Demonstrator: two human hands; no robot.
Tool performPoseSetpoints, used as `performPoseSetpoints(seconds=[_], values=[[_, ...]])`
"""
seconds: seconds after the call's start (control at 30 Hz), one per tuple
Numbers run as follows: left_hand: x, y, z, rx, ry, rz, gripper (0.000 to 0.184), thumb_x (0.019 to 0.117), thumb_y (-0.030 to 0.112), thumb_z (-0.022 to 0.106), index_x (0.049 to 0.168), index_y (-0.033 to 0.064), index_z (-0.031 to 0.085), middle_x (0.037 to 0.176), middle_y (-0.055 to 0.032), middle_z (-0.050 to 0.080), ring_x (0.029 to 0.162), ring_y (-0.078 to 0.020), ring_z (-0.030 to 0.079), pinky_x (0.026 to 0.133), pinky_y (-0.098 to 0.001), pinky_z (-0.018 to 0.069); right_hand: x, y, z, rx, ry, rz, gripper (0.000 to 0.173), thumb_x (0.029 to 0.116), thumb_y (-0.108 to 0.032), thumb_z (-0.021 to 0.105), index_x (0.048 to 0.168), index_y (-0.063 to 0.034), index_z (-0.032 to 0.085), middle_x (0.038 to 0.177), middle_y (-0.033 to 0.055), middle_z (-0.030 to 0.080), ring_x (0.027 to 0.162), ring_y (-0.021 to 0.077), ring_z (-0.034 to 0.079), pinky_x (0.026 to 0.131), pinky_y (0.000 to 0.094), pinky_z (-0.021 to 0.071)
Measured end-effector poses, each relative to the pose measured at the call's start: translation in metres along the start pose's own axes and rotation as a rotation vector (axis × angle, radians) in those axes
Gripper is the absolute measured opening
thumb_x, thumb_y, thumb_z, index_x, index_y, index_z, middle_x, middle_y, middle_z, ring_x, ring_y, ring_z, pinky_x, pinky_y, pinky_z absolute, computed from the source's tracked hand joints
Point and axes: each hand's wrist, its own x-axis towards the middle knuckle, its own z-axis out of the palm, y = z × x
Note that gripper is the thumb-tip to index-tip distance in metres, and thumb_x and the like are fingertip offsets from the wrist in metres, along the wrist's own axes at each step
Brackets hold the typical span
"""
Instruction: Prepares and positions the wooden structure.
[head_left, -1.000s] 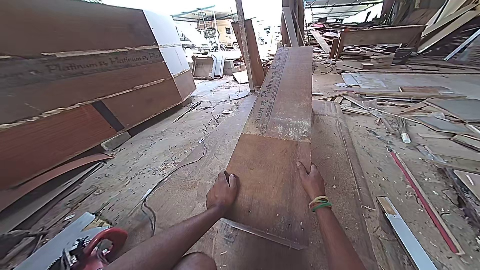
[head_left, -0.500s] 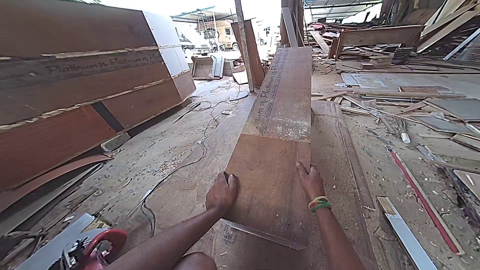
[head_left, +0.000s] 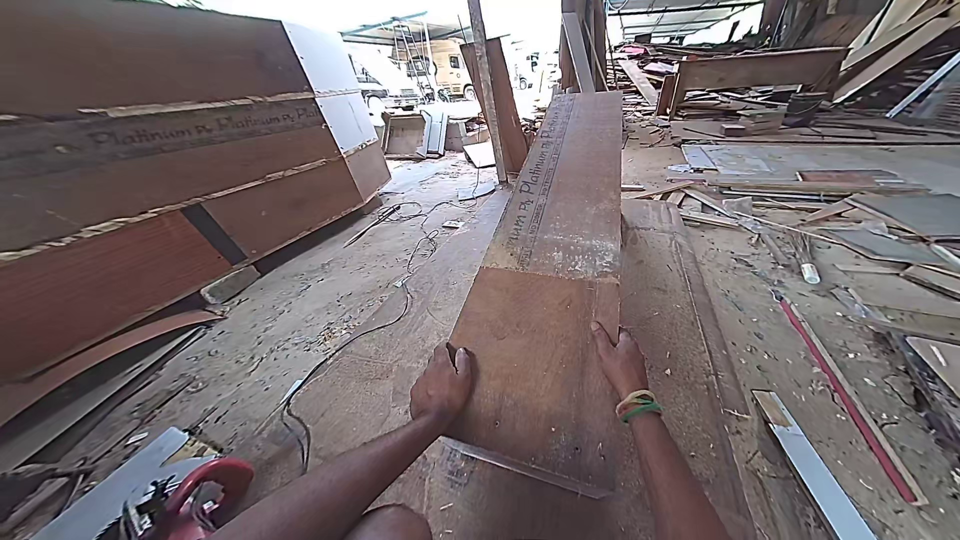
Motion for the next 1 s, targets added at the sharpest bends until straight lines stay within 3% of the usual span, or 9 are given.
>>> performPoseSetpoints(seconds=[0.4, 1.0], values=[[0.0009, -0.0006, 0.0013, 0.0, 0.005, 0.01, 0.06, 0.1078, 0.05, 0.026, 0.15, 0.0113, 0.045, 0.134, -0.0154, 0.065, 0.117, -0.0337, 0.068, 0.093, -0.0565, 0.0542, 0.0005, -0.0012, -0.0013, -0.016, -0.021, 0.021, 0.069, 0.0998, -0.062, 0.054, 0.122, 0.0025, 0.063, 0.109, 0.0232, 0.07, 0.105, 0.0365, 0.068, 0.092, 0.0568, 0.0521], [0.0014, -0.0016, 0.0009, -0.004, 0.008, 0.015, 0.057, 0.1074, 0.05, 0.026, 0.146, 0.0131, 0.047, 0.132, -0.014, 0.066, 0.115, -0.0337, 0.068, 0.09, -0.0574, 0.0546, 0.001, -0.0025, -0.0019, -0.046, -0.035, 0.04, 0.07, 0.099, -0.064, 0.053, 0.114, 0.0029, 0.066, 0.104, 0.0222, 0.07, 0.102, 0.036, 0.069, 0.089, 0.0561, 0.0527]])
